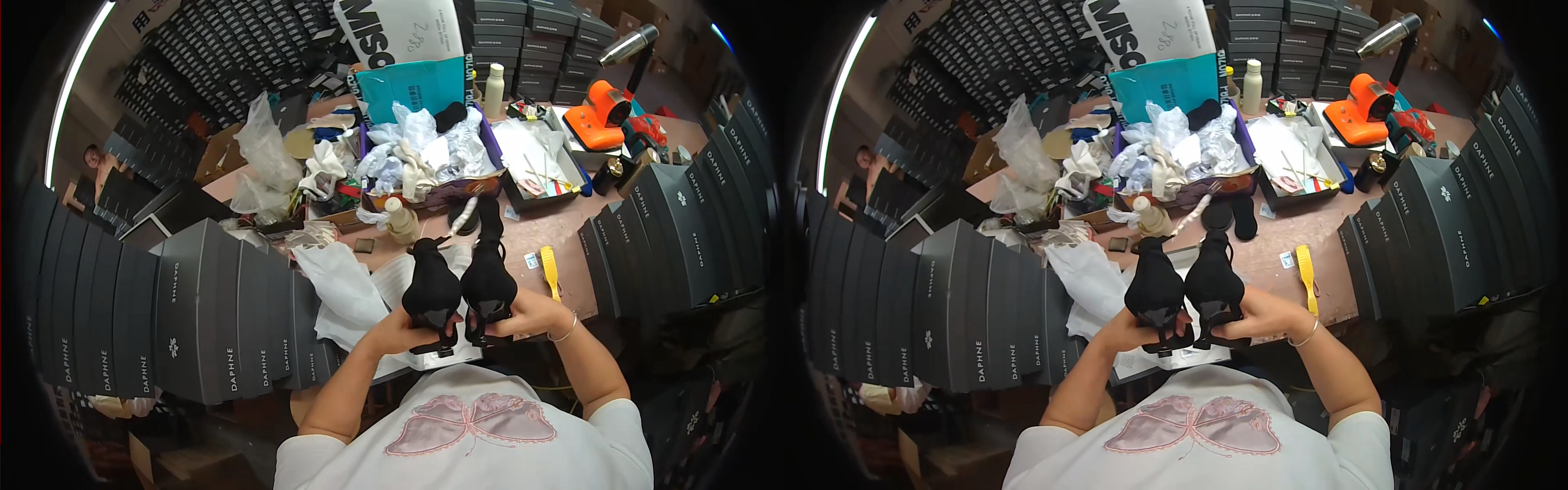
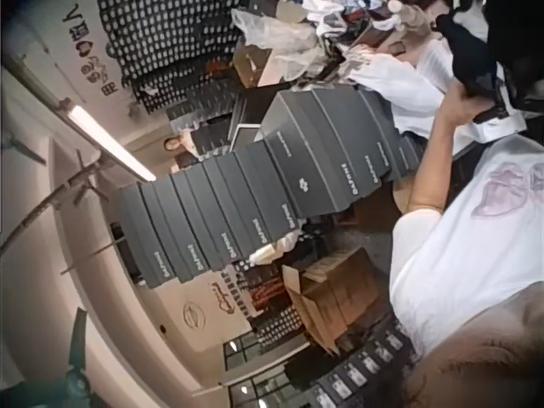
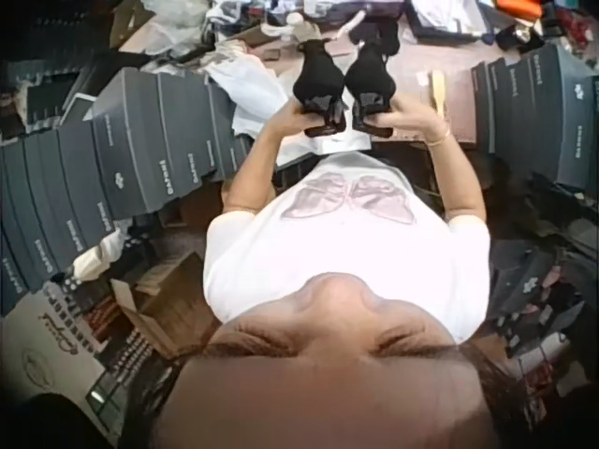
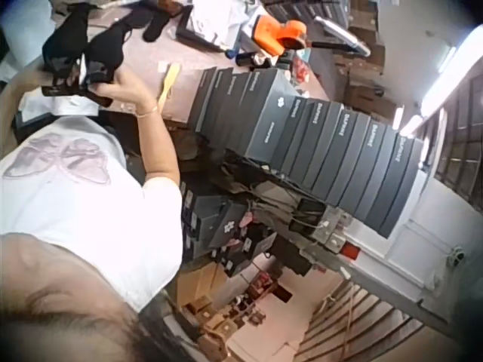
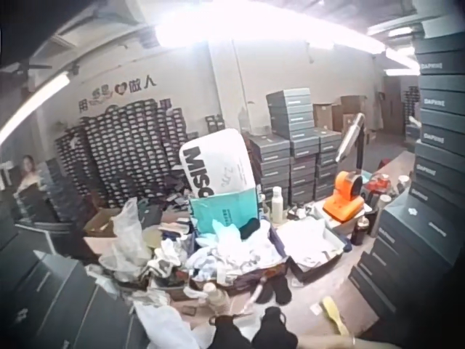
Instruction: The recorder is inspecting black high-heeled shoes, dusting them with a brush, and packing them into shoe boxes with tissue paper.
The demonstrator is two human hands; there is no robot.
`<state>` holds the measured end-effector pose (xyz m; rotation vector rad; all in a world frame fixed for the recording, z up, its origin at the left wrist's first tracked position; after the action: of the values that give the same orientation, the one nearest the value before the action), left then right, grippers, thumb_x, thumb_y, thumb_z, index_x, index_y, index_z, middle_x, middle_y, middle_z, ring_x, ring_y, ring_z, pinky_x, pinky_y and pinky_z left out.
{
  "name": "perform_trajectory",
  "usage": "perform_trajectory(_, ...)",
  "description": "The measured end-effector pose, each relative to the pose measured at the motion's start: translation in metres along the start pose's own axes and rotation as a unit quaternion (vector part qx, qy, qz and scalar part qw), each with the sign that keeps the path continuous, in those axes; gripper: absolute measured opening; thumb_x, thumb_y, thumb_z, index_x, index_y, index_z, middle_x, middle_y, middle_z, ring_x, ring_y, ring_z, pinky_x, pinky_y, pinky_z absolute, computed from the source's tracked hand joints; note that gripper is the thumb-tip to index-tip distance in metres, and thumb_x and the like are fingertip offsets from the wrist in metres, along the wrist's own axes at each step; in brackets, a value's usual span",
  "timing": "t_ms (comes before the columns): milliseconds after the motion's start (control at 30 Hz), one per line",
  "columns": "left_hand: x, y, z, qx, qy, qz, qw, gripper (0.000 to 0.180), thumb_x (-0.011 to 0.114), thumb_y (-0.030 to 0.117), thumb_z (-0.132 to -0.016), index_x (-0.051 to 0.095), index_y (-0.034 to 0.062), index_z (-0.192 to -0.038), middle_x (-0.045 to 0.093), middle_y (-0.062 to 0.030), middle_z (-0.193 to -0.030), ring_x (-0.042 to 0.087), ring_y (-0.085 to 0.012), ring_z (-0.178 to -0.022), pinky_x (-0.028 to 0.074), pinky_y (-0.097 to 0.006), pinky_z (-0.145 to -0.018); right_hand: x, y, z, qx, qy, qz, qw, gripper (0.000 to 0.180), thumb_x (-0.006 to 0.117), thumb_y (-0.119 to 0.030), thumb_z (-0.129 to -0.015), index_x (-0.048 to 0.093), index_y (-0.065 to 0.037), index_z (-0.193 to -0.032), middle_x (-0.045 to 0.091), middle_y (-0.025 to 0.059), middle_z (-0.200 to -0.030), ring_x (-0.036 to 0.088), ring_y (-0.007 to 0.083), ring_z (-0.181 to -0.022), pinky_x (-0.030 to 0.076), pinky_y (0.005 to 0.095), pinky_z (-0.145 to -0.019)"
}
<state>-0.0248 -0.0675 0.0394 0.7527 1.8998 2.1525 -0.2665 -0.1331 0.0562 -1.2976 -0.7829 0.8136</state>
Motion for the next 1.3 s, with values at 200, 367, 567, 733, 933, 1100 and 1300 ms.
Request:
perform_trajectory(200,-0.008,-0.02,0.03,-0.025,0.086,0.063,0.994,0.036,0.064,0.015,-0.069,0.065,-0.0017,-0.101,0.064,-0.0098,-0.081,0.063,-0.0196,-0.079,0.05,-0.034,-0.077,0.027,0.015,-0.026,0.052,-0.036,-0.144,0.988,0.058,0.068,-0.009,-0.078,0.043,-0.004,-0.13,0.053,0.0037,-0.114,0.049,0.0132,-0.105,0.04,0.0303,-0.095)
perform_trajectory(367,-0.006,-0.024,0.037,-0.036,0.071,0.13,0.988,0.034,0.064,0.016,-0.071,0.065,-0.0026,-0.1,0.064,-0.0098,-0.079,0.063,-0.0202,-0.078,0.049,-0.032,-0.075,0.033,0.048,-0.031,0.064,-0.042,-0.215,0.974,0.057,0.069,-0.011,-0.078,0.045,-0.003,-0.128,0.056,0.005,-0.112,0.051,0.0134,-0.104,0.042,0.0295,-0.093)
perform_trajectory(567,0.002,-0.031,0.022,-0.063,0.178,0.112,0.976,0.043,0.062,0.011,-0.074,0.056,-0.0084,-0.112,0.063,-0.0128,-0.09,0.063,-0.0232,-0.082,0.052,-0.037,-0.081,0.008,0.061,-0.022,0.082,0.032,-0.068,0.994,0.05,0.071,-0.019,-0.076,0.052,0.002,-0.117,0.06,0.0065,-0.1,0.055,0.0125,-0.092,0.046,0.0277,-0.083)
perform_trajectory(733,0.003,-0.045,0.006,-0.027,0.246,0.103,0.963,0.037,0.068,0.02,-0.081,0.055,-0.0064,-0.104,0.063,-0.0139,-0.091,0.065,-0.0225,-0.08,0.055,-0.035,-0.075,-0.08,0.166,0.006,0.187,0.22,0.315,0.904,0.049,0.072,-0.028,-0.075,0.059,0.007,-0.107,0.066,0.0199,-0.093,0.064,0.0255,-0.083,0.05,0.0331,-0.076)
perform_trajectory(933,0.023,-0.048,-0.005,-0.121,0.268,0.033,0.955,0.023,0.058,0.005,-0.084,0.057,-0.0035,-0.105,0.064,-0.0105,-0.092,0.064,-0.0184,-0.081,0.054,-0.034,-0.077,-0.131,0.229,0.064,0.14,0.469,0.369,0.79,0.078,0.081,-0.018,-0.069,0.04,0.004,-0.131,0.052,0.0262,-0.118,0.051,0.0418,-0.109,0.044,0.0456,-0.093)
perform_trajectory(1100,0.042,-0.057,-0.002,-0.094,0.316,-0.057,0.943,0.024,0.068,0.006,-0.082,0.059,0.0003,-0.103,0.062,-0.0029,-0.09,0.06,-0.0123,-0.081,0.05,-0.028,-0.075,-0.118,0.274,0.106,0.273,0.382,0.395,0.79,0.077,0.068,-0.013,-0.078,0.03,-0.006,-0.144,0.057,0.0286,-0.113,0.056,0.0453,-0.103,0.045,0.0484,-0.088)
perform_trajectory(1300,0.058,-0.052,0.017,-0.113,0.287,-0.12,0.944,0.021,0.076,0.004,-0.077,0.064,-0.0001,-0.094,0.066,-0.0019,-0.085,0.06,-0.0086,-0.084,0.051,-0.027,-0.075,-0.115,0.166,0.095,0.08,0.467,0.279,0.835,0.058,0.056,-0.007,-0.089,0.036,-0.007,-0.143,0.061,0.0263,-0.095,0.062,0.0353,-0.078,0.049,0.0381,-0.068)
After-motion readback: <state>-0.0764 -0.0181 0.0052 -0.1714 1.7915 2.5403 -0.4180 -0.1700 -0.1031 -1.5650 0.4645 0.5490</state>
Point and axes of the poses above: each hand's wrist, its own z-axis away from the middle knuckle, its own x-axis out of the palm, y = z × x, the point moved 1 cm from there along -z, towards the middle knuckle
